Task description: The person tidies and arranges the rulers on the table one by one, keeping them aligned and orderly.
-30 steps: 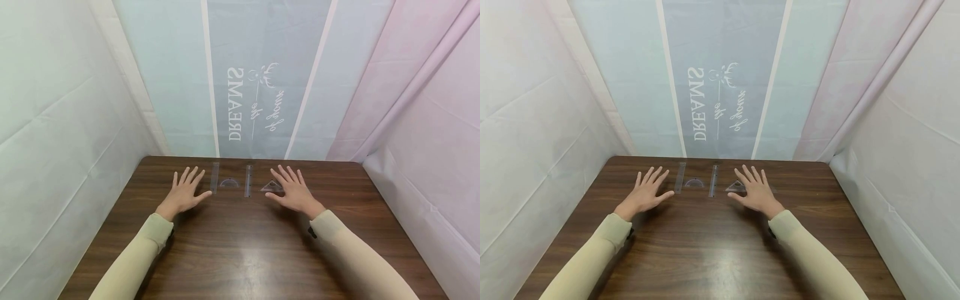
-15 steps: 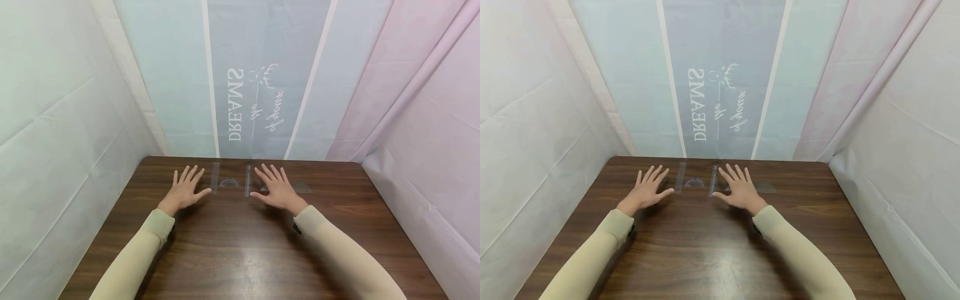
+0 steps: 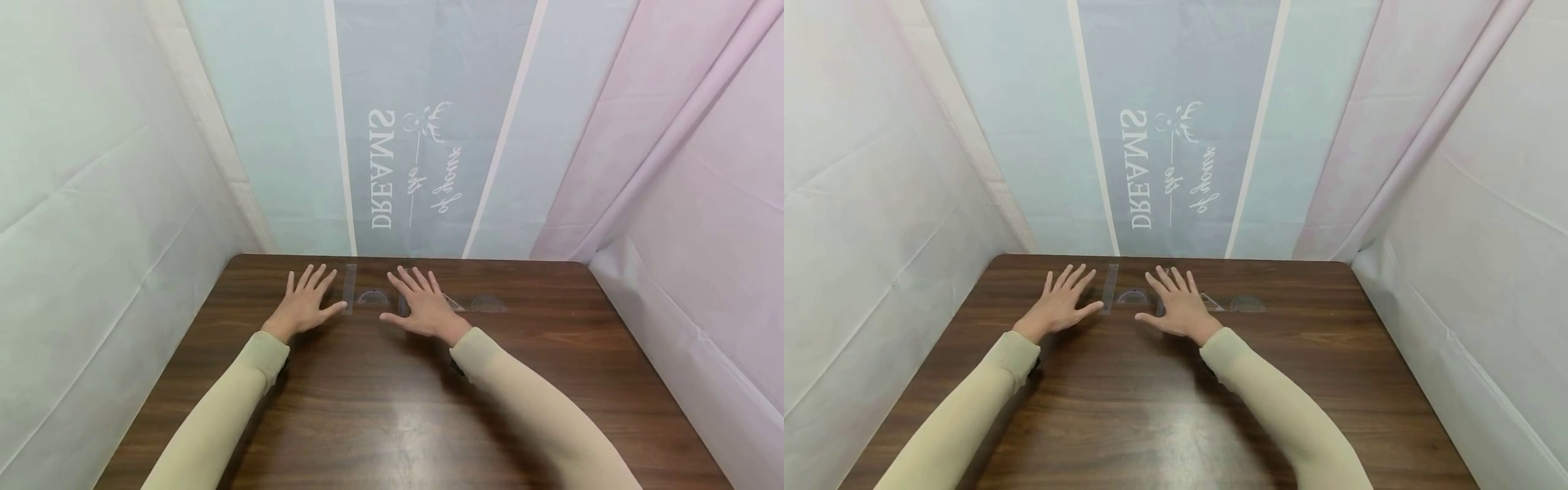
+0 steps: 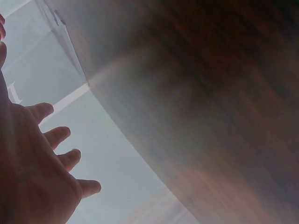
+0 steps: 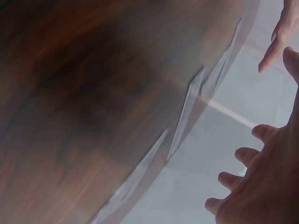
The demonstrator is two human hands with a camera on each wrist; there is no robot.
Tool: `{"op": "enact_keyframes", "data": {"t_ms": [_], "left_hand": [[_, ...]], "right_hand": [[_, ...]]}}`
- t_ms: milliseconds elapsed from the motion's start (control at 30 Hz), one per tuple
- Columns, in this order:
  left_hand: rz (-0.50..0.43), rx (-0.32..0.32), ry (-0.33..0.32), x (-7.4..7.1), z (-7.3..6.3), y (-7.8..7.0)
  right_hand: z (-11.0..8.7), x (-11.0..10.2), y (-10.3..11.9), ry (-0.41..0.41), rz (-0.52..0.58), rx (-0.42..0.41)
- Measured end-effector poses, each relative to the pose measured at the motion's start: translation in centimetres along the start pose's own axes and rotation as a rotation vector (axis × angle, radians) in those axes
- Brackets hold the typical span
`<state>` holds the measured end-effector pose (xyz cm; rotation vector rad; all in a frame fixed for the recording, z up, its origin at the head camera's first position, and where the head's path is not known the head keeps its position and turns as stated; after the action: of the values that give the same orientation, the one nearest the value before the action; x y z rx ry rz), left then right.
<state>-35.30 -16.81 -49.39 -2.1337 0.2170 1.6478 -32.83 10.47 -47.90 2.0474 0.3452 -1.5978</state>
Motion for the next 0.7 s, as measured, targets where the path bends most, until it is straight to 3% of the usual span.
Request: {"op": "enact_keyframes", "data": {"t_ms": [400,700], "left_hand": [[0.044,-0.003,0.02,-0.4,1.6,0.1],[0.048,-0.004,0.011,-0.3,2.6,0.5]], "right_hand": [[2.6,1.0,3.0,0.04,-0.024,-0.039],[4.4,2.1,4.0,0.075,-0.021,-0.043]]}}
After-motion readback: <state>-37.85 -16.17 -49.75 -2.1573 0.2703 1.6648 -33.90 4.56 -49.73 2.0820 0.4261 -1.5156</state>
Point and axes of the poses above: each hand's wrist, its own z-axis towards the middle knuckle, its own x-axis out of the palm, y = z × x, the point moved 6 cm from there along z, towards the middle knuckle, and after that the axes turned 14 degrees about y, right-handed, at the moved point
